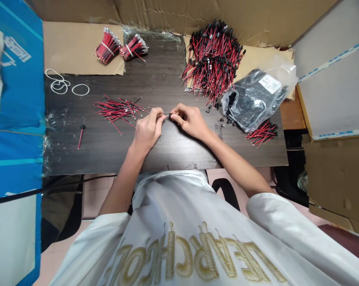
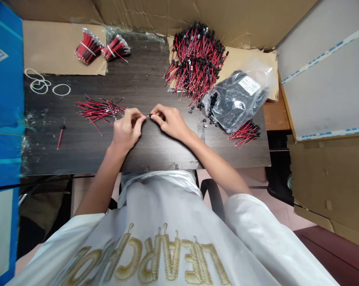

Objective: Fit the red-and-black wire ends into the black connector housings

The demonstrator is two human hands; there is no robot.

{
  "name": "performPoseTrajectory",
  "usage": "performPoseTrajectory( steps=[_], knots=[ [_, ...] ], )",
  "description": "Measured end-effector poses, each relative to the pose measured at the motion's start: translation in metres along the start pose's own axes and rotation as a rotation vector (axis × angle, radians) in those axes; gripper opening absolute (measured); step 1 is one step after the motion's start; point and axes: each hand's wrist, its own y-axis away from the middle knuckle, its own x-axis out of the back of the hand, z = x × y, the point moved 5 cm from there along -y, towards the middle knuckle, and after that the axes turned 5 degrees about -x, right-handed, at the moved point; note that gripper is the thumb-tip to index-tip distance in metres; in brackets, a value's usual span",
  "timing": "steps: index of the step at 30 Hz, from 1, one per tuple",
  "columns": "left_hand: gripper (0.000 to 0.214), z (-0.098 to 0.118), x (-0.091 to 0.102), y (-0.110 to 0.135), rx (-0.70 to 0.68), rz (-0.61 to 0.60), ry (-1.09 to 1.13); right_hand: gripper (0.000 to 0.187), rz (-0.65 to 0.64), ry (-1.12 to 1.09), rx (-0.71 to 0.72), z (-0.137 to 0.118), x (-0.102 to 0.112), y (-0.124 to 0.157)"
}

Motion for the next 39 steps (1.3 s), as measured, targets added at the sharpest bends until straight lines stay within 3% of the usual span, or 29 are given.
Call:
performPoseTrajectory(
  steps=[9, 14, 21, 26, 39],
  knots=[
    [0.018, 0.008, 0.003, -0.003, -0.057, -0.008, -0.032, 0.054, 0.016, 0.07, 0.036, -0.001, 0.0, 0.002],
    [0.017, 0.008, 0.003, -0.003, -0.081, -0.025, -0.044, 0.05, 0.032, 0.001, 0.041, -0.002, 0.002, 0.002],
    [0.028, 0.02, 0.003, -0.005, -0.176, -0.011, -0.229, 0.048, -0.038, -0.136, -0.016, 0.002, -0.001, 0.0],
    [0.021, 0.025, 0.002, -0.005, -0.252, -0.002, -0.267, 0.053, -0.041, -0.16, -0.028, 0.007, -0.002, -0.001],
    [0.021, 0.022, 0.004, -0.006, -0.279, 0.019, -0.39, 0.056, -0.037, -0.177, -0.029, 0.005, 0.001, -0.001]
  ],
)
